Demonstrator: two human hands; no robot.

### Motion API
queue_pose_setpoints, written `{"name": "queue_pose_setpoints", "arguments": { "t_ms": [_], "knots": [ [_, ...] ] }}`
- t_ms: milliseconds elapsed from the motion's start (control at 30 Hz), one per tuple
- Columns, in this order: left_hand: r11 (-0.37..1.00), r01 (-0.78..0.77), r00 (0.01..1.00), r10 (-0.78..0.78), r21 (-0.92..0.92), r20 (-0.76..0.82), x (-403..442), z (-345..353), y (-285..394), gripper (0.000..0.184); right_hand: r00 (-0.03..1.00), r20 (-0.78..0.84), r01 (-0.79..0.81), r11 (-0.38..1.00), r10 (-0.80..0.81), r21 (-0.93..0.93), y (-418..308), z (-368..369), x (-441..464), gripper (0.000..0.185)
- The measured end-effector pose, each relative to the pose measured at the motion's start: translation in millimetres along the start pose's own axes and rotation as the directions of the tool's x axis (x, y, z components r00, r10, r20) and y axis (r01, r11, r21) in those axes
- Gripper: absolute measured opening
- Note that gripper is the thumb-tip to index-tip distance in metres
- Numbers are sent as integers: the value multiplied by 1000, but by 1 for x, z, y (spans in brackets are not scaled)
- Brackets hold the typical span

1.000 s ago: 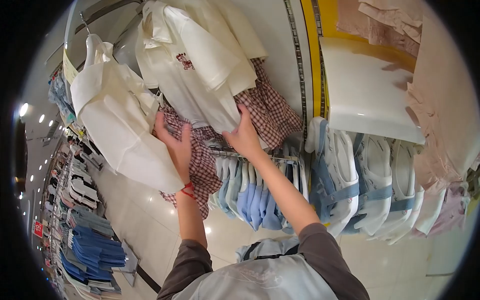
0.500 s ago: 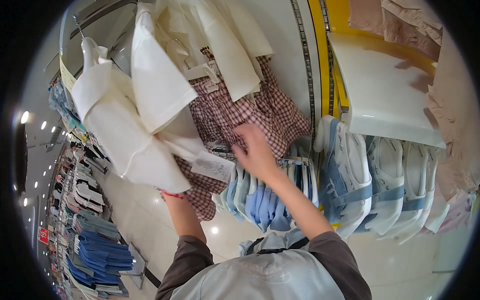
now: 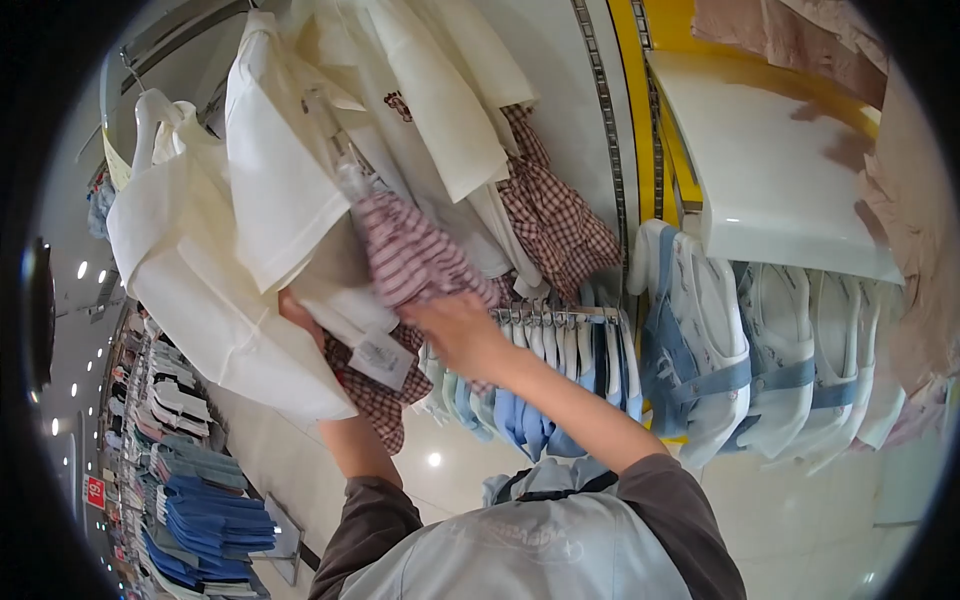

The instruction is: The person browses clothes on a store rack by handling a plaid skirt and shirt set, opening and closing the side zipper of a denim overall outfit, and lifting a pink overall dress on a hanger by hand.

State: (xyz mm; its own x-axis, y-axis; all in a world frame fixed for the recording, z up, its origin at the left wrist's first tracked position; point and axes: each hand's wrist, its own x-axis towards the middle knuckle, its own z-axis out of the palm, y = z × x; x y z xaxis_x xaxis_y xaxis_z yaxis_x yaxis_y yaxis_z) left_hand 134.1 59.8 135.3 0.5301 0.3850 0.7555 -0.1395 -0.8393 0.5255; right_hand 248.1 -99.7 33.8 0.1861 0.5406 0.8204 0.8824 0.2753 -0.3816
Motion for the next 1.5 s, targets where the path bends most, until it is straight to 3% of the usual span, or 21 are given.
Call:
{"name": "queue_pose_setpoints", "arguments": {
  "t_ms": [67,167,200,233,267,367,400,467,567,767,833,900,967,1000,1033,1067,1133,1233,1333,1467,1500],
  "knots": [
    [992,-93,995,96,83,-33,0,18,1,84,995,98,12,993,-23,113,-17,15,10,40],
    [891,77,995,-41,447,-91,1,35,12,84,948,319,-91,968,12,233,-28,6,23,41],
    [878,14,983,74,478,-166,0,35,-9,83,915,403,-146,956,32,256,-27,3,27,42],
    [857,-43,953,189,513,-235,-2,35,-46,82,989,124,39,958,-77,283,-15,6,21,41],
    [829,-93,905,301,551,-299,-3,36,-67,80,1000,-8,-3,966,6,259,-4,1,22,45],
    [886,11,952,133,464,-277,2,38,-28,60,858,-403,-328,943,318,46,43,-20,27,59],
    [949,71,972,3,307,-236,3,39,-19,56,840,-423,-365,931,341,25,69,-23,25,66],
    [965,15,968,51,262,-247,3,42,-26,52,842,-476,-360,921,252,-151,98,-17,24,65],
    [949,36,969,44,312,-243,5,49,-22,51,836,-5,-524,800,549,293,88,-15,32,68],
    [945,84,968,-3,316,-250,3,56,-39,56,954,-25,-288,940,297,185,74,11,39,41],
    [931,99,977,-24,350,-211,-2,53,-20,60,883,-93,-418,862,460,287,77,3,36,39],
    [757,170,985,-147,631,-89,-22,62,10,70,829,-260,-431,861,496,269,93,-5,29,39],
    [843,72,911,-273,533,308,-43,67,18,74,763,-481,-401,900,432,172,116,-10,17,42],
    [827,-235,857,-71,511,510,-54,69,26,72,714,-559,-411,899,422,154,125,-14,13,46],
    [922,-220,750,-48,318,659,-59,61,47,63,710,-578,-389,908,402,154,130,-17,10,48],
    [947,-303,763,176,103,622,-73,61,44,57,703,-600,-368,917,382,153,136,-23,7,49],
    [975,-224,724,175,-13,667,-87,47,66,48,797,-451,-325,915,401,240,159,-24,1,52],
    [972,-219,795,228,-85,562,-92,14,92,31,799,-282,-459,842,531,283,167,-20,-15,47],
    [943,-226,926,286,-244,246,-105,-7,82,26,752,-82,-615,740,655,274,133,-27,-12,44],
    [990,-75,977,97,118,-189,-94,5,63,49,681,-37,-656,631,732,415,112,-26,-20,41],
    [996,-43,997,47,79,-54,-93,11,51,53,644,-52,-650,581,764,490,102,-25,-21,41]
  ]
}}
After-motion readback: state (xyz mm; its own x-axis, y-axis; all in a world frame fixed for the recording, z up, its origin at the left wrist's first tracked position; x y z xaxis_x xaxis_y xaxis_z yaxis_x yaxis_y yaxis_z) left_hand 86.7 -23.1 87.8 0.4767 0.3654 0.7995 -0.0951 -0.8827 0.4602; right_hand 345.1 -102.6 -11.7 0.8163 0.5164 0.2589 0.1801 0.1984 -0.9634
